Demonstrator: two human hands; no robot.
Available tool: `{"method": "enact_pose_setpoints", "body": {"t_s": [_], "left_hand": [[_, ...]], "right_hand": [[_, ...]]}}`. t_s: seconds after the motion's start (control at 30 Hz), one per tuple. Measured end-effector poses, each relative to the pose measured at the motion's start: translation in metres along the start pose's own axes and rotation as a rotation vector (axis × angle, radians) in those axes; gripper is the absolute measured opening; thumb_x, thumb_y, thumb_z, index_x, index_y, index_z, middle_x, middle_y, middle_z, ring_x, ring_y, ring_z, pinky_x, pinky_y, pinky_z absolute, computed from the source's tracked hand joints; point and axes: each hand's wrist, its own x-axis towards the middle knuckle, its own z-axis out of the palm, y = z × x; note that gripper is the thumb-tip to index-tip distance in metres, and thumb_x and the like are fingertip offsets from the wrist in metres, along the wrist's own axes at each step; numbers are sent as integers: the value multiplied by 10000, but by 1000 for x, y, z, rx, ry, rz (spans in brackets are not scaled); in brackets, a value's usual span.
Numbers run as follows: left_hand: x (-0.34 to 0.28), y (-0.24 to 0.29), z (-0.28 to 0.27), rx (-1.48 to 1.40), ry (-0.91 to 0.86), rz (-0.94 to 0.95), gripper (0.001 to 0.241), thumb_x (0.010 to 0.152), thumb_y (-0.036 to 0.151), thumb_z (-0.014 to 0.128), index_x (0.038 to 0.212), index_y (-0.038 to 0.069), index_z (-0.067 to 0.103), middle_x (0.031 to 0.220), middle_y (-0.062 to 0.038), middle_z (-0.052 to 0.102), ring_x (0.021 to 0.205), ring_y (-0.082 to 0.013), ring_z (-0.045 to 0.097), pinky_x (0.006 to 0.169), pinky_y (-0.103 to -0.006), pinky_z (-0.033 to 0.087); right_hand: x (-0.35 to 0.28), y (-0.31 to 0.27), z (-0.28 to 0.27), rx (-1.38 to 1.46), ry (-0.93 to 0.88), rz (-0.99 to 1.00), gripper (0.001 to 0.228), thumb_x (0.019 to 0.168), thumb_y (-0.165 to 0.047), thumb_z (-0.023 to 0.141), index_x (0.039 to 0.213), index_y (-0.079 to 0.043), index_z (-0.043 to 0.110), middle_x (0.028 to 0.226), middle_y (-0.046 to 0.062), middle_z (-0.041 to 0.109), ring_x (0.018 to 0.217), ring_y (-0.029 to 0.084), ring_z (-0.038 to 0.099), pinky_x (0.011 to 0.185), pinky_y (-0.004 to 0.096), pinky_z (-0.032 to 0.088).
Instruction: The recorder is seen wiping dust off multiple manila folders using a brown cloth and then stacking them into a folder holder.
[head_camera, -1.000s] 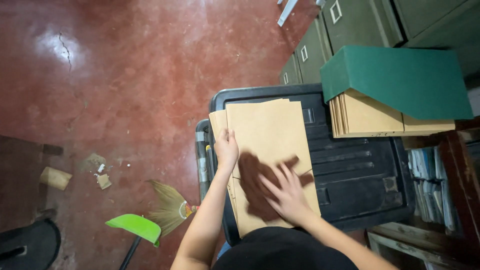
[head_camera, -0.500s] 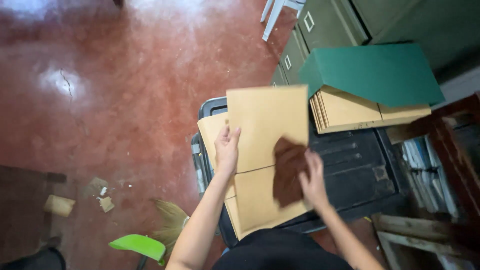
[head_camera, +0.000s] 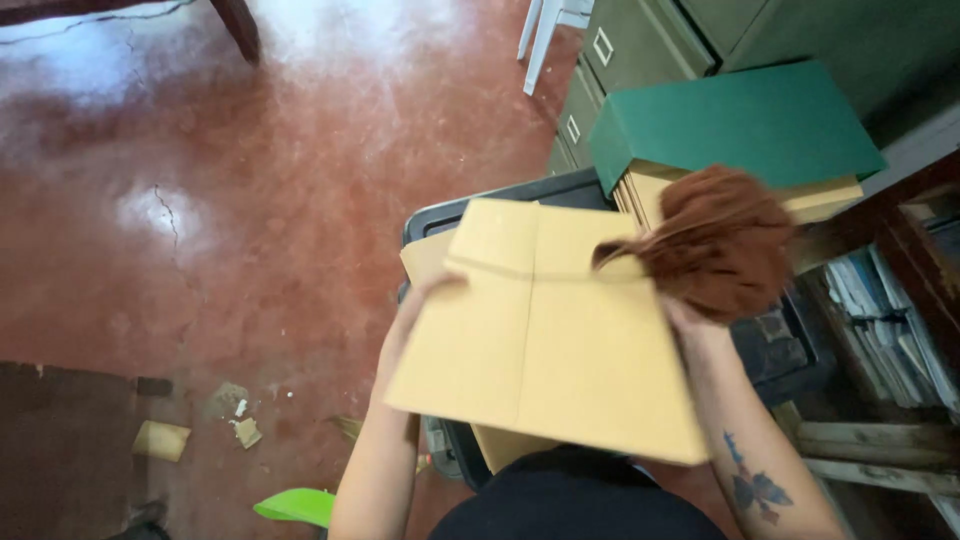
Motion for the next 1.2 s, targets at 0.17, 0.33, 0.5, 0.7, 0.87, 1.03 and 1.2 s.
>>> {"method": "enact_pose_setpoints", "body": {"t_s": [0.17,0.33,0.5,0.7,0.87,1.03,1.2], "left_hand": [[2,-25,-2,-296,-563,-458,594,862,-29,720,1430,68,577,1224,-258,707,1014,-411,720,780,-556,606],[70,-87,10,-197,-322,-351,610,944,232,765,1495,131,526,1293,-273,666,1108,-433,693,866,-608,587],[-27,11,42,145,-187,-72,475,1084,224,426,1519,44,486,1461,-276,559,1385,-427,496,1147,-543,413],[11,-41,37,87,-163,-46,591,972,158,666,1515,9,487,1415,-241,613,1315,-358,579,1100,-523,458],[49,-84,32,155,-147,-11,562,965,183,694,1476,13,531,1358,-203,666,1292,-335,608,1091,-514,468],[55,-102,33,268,-83,14,559,876,59,611,1433,39,573,1346,-225,660,1311,-387,577,1124,-535,430],[24,-56,37,194,-52,-74,660,942,256,675,1508,-16,468,1482,-221,559,1427,-353,468,1167,-516,370]], "right_hand": [[-20,55,-13,-887,-408,-224,869,595,-611,704,1415,-365,554,1381,63,557,1256,368,567,1032,657,438],[-54,135,34,-1567,-703,-395,1011,469,-661,717,1426,-401,520,1332,85,527,1181,431,557,890,708,491],[-79,22,181,-1581,-844,258,873,838,-891,422,1595,-482,274,1699,97,65,1537,508,28,1116,780,236],[11,97,116,-1745,-499,168,605,993,-667,445,1546,-424,410,1444,54,470,1414,427,353,1062,748,372],[45,127,154,-1795,-260,-370,317,863,-550,658,965,-282,790,923,137,731,961,454,717,760,593,574],[7,141,226,-1575,-531,-315,508,886,-520,664,1382,-436,590,1447,37,509,1350,479,436,892,602,517],[50,132,161,-1524,-496,-804,182,704,-373,840,849,-267,809,1231,-25,712,1021,391,633,878,526,515]]}}
